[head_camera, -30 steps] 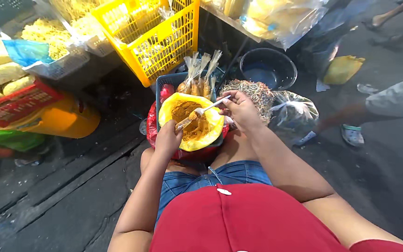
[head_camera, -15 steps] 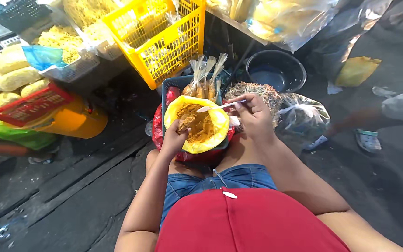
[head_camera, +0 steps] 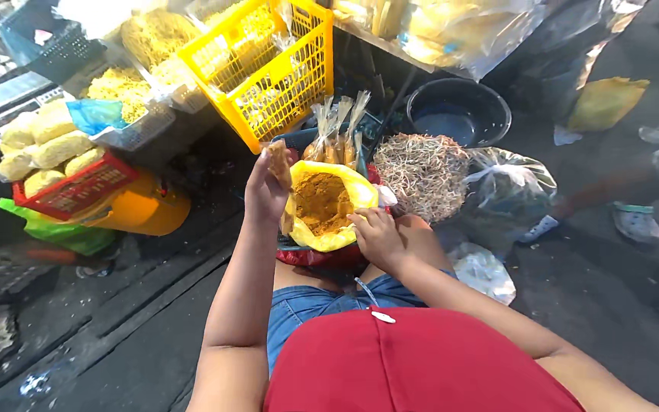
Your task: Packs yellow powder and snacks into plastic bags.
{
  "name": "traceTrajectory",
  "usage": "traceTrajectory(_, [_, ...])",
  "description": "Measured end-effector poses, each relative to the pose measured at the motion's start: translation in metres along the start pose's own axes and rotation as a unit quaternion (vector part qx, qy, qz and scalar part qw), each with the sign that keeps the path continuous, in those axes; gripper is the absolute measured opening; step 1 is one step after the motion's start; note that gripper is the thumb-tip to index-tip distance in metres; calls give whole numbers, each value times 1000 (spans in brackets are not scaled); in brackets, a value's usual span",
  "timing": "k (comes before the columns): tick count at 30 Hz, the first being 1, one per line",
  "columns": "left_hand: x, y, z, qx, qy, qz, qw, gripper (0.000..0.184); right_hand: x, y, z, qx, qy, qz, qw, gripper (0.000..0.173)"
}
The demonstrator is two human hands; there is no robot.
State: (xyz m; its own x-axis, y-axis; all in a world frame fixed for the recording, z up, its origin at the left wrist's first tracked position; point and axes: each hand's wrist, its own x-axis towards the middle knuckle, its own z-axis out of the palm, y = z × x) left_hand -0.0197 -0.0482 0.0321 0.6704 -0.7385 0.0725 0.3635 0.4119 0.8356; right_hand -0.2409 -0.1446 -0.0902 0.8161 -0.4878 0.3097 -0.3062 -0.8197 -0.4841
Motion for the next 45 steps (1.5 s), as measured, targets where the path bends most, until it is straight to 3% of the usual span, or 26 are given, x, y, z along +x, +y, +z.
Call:
traceTrajectory(5, [24, 20, 25, 104, 18, 47, 993, 23, 0, 7, -13, 22, -10, 38, 999, 31])
traceTrajectory(12, [27, 48, 55, 269, 4, 151, 951, 8, -8, 18, -23, 42, 8, 45, 998, 33])
traceTrajectory(17, [29, 73, 64, 405, 5, 205, 891, 8, 2, 17, -33, 70, 1, 42, 997, 34])
traceTrajectory(21, [20, 93, 73, 510, -13, 312, 802, 13, 25, 11, -50, 109, -4, 20, 994, 36])
traceTrajectory(23, [18, 84, 73, 543, -31, 297, 785, 18, 37, 7, -58, 137, -36, 21, 990, 36])
traceTrajectory(25, [18, 65, 70, 558, -53, 240, 792, 20, 50, 1, -67, 174, -66, 29, 982, 35])
traceTrajectory(28, [15, 57, 78, 523, -77, 281, 801, 15, 75, -7, -75, 233, -91, 45, 967, 38])
traceTrajectory(32, [14, 53, 97, 500, -119, 264, 816, 18, 95, -23, -73, 331, -133, 91, 930, 58])
traceTrajectory(37, [18, 45, 93, 462, -100, 274, 837, 18, 87, -29, -71, 401, -174, 170, 883, 27])
traceTrajectory(41, [23, 38, 78, 423, -68, 235, 872, 18, 72, -18, -68, 395, -179, 169, 885, 23])
traceTrajectory(45, [15, 30, 86, 417, -94, 192, 884, 20, 72, -17, -73, 407, -183, 144, 883, 26])
